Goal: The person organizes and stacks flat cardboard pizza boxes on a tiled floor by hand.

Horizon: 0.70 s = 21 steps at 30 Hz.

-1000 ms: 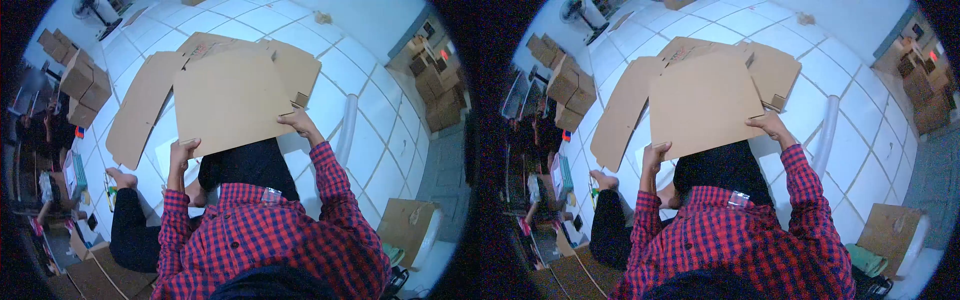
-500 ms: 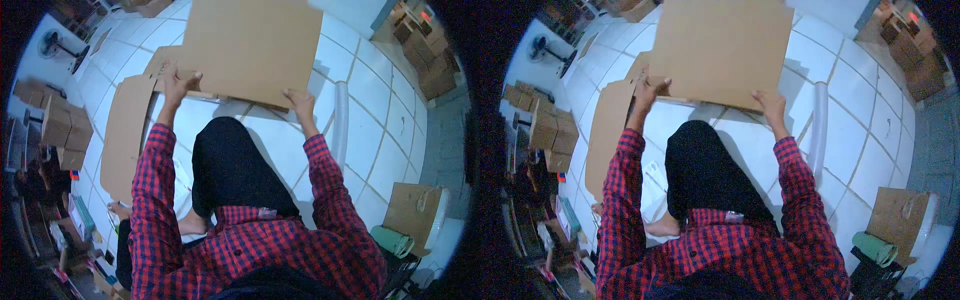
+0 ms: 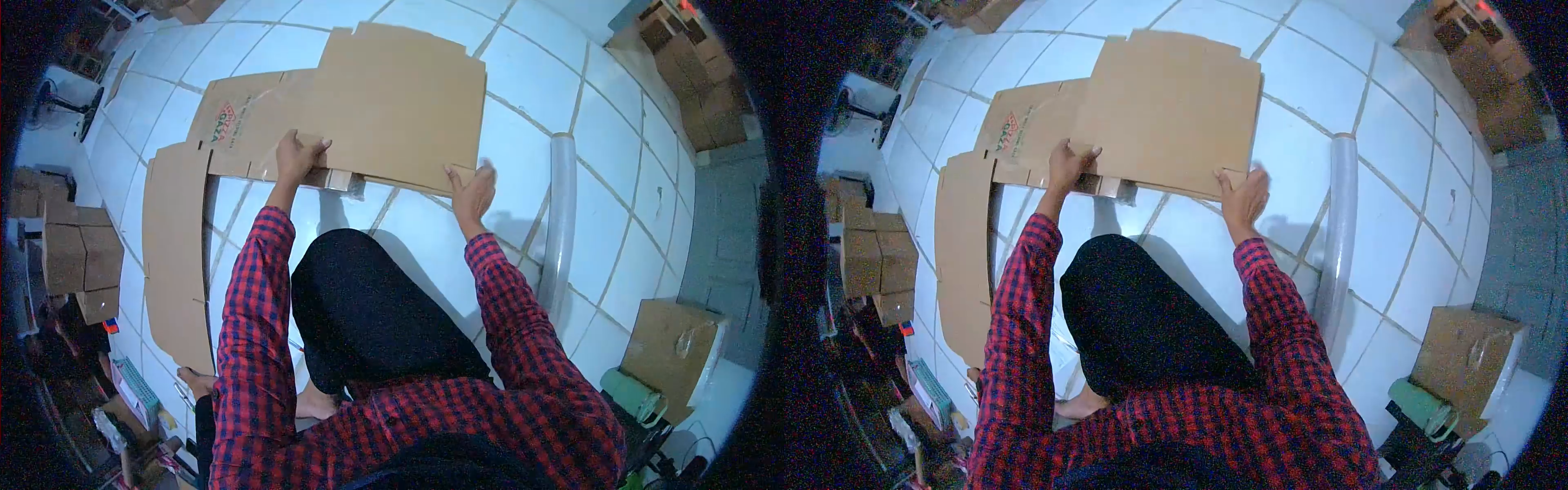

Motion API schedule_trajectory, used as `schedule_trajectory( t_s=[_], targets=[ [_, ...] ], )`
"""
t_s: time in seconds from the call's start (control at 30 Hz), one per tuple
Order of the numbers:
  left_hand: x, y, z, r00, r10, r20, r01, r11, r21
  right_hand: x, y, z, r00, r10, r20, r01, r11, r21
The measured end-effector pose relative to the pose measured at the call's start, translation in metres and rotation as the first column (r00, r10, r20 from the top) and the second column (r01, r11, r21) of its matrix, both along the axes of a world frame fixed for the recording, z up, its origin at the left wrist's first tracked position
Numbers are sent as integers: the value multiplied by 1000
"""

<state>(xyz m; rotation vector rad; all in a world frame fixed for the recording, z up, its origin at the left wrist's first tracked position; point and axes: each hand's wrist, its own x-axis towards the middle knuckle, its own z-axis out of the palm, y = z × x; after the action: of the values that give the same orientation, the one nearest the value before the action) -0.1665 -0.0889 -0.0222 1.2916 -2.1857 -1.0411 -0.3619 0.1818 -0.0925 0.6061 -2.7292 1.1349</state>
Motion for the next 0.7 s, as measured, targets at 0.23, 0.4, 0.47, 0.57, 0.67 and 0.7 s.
schedule_trajectory(
  t_s=[0.23, 0.4, 0.47, 0.57, 0.67, 0.7],
  targets=[
    [-4, -3, -11, 981, 22, 192, -4, 996, -90, 7, -33, 21, 524, 704, -478, -173, 638, 750],
    [-7, 7, 12, 936, 64, 346, -37, 996, -84, 19, -44, 38, 722, 689, -60, -571, 643, 511],
    [2, -5, -10, 948, 78, 308, -38, 990, -135, 19, -44, 34, 720, 691, -71, -554, 633, 541],
    [54, -36, -98, 967, 232, 104, -91, 695, -713, 16, -44, 34, 715, 694, -80, -538, 620, 571],
    [80, 20, -71, 550, 809, -207, -475, 507, 719, 15, -47, 32, 726, 684, -68, -549, 637, 542],
    [73, 38, -45, 552, 807, -208, -306, 429, 850, 17, -45, 30, 729, 682, -61, -559, 644, 522]
  ],
)
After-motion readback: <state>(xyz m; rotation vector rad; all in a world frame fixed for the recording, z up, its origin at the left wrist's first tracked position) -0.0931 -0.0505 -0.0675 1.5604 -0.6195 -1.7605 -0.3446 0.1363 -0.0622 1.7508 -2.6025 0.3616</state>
